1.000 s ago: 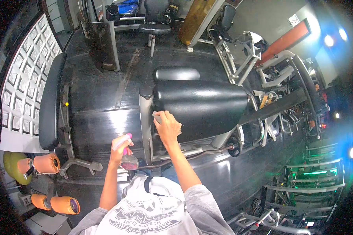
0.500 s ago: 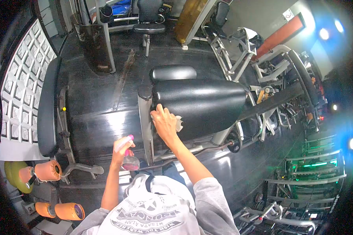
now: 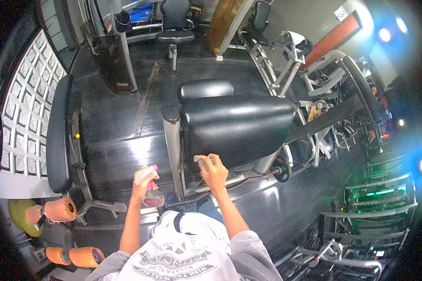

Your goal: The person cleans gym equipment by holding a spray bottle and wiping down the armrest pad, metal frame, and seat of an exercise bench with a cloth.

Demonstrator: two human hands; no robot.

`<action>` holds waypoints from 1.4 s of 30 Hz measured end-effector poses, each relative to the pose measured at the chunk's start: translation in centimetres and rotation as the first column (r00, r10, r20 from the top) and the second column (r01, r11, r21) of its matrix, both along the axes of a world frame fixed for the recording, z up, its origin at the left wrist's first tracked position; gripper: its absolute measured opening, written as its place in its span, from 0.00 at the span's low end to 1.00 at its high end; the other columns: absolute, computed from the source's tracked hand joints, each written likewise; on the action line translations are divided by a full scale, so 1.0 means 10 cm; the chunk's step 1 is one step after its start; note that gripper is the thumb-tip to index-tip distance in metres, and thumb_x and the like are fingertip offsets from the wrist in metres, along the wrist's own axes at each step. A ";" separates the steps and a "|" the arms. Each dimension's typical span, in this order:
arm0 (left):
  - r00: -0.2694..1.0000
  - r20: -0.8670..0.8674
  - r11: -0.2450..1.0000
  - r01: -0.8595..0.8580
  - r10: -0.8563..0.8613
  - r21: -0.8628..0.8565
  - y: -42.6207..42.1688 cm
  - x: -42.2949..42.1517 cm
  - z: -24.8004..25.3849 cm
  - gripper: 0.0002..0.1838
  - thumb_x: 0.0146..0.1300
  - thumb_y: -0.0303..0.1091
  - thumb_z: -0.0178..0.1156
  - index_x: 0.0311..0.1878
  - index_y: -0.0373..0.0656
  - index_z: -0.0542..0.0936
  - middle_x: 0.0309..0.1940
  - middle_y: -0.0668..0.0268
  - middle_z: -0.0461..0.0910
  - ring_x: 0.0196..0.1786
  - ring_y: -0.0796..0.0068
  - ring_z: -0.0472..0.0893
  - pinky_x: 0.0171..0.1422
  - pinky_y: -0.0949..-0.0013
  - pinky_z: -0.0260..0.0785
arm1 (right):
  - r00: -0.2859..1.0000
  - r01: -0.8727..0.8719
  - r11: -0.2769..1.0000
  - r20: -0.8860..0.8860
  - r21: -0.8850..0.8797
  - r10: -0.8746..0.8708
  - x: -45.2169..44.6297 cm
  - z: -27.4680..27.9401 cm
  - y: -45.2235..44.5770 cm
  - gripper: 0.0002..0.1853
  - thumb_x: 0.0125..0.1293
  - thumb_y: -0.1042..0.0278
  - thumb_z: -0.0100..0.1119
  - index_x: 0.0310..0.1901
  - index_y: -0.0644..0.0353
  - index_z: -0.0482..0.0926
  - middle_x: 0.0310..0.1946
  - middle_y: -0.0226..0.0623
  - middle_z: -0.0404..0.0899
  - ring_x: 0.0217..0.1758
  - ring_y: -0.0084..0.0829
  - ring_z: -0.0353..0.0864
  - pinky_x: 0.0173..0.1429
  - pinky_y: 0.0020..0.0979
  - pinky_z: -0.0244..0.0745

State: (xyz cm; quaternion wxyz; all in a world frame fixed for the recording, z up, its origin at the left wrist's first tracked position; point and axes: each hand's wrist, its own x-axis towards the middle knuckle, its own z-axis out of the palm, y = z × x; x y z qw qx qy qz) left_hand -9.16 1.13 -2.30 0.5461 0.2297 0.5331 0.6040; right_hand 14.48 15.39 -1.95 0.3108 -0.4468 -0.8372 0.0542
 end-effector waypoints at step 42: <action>0.977 -0.096 0.981 0.185 -0.190 -0.056 0.58 0.70 0.19 0.10 0.65 0.31 0.61 0.39 0.32 0.82 0.31 0.59 0.82 0.20 0.76 0.79 0.25 0.73 0.73 | 0.954 0.079 0.983 -0.272 -0.168 -0.123 0.35 -0.09 0.23 0.17 0.52 0.70 0.73 0.45 0.44 0.85 0.40 0.26 0.81 0.42 0.32 0.84 0.44 0.36 0.80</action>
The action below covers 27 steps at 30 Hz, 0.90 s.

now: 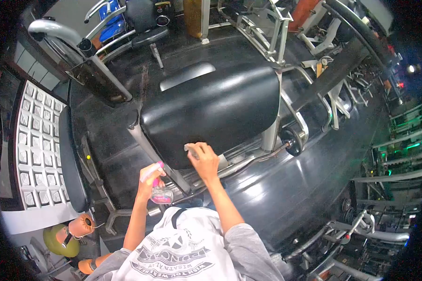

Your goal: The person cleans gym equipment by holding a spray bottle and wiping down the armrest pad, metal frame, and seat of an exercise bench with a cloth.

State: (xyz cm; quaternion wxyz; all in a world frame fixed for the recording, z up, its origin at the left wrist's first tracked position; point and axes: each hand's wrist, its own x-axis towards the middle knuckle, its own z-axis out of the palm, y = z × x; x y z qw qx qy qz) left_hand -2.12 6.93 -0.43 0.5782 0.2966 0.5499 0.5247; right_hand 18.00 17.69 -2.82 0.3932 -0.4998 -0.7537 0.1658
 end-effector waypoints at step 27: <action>0.991 -0.124 0.997 0.065 -0.059 0.040 0.64 0.82 0.27 0.08 0.66 0.30 0.61 0.35 0.34 0.80 0.30 0.62 0.81 0.20 0.76 0.79 0.26 0.73 0.73 | 0.871 0.427 0.898 -0.220 -0.105 -0.439 1.09 0.03 0.97 0.10 0.60 0.70 0.66 0.45 0.54 0.85 0.43 0.36 0.84 0.46 0.40 0.85 0.50 0.36 0.78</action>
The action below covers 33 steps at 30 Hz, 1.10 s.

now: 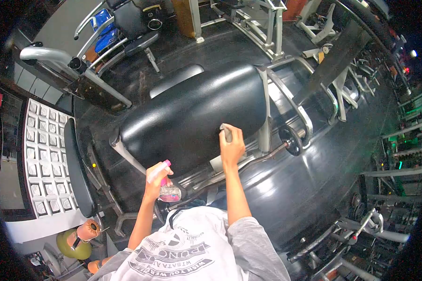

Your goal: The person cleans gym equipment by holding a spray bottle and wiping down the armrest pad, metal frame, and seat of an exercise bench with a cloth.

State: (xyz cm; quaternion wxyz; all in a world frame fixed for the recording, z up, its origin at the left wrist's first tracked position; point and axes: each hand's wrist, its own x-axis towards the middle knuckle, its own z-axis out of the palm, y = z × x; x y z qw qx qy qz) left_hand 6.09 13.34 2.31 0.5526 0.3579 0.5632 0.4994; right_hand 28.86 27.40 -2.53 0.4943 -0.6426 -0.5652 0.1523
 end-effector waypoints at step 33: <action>0.999 -0.024 1.000 0.024 -0.024 -0.006 0.89 0.85 -0.02 0.12 0.65 0.37 0.63 0.35 0.36 0.79 0.29 0.61 0.82 0.19 0.75 0.79 0.26 0.71 0.73 | 0.987 -0.154 0.988 0.037 0.005 0.154 0.89 -0.25 0.47 0.12 0.57 0.70 0.68 0.44 0.53 0.84 0.41 0.36 0.82 0.44 0.40 0.84 0.48 0.39 0.79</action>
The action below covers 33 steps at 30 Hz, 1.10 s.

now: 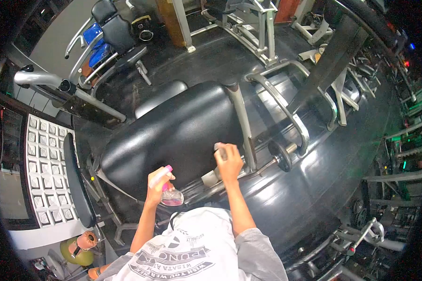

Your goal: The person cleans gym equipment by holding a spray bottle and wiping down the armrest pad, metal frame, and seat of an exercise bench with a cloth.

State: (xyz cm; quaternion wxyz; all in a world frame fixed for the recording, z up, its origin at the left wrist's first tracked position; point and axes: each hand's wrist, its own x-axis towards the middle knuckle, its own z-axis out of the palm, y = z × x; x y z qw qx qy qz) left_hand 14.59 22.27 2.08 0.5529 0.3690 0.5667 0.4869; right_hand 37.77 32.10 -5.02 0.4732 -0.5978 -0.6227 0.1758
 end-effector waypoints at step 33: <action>0.993 -0.051 0.994 0.105 -0.105 -0.009 0.44 0.44 0.00 0.13 0.66 0.38 0.63 0.35 0.37 0.80 0.31 0.59 0.82 0.20 0.74 0.79 0.27 0.70 0.74 | 0.991 0.024 0.999 -0.131 -0.039 -0.029 0.18 -0.20 0.08 0.13 0.55 0.72 0.69 0.43 0.54 0.84 0.40 0.37 0.83 0.41 0.41 0.85 0.45 0.37 0.79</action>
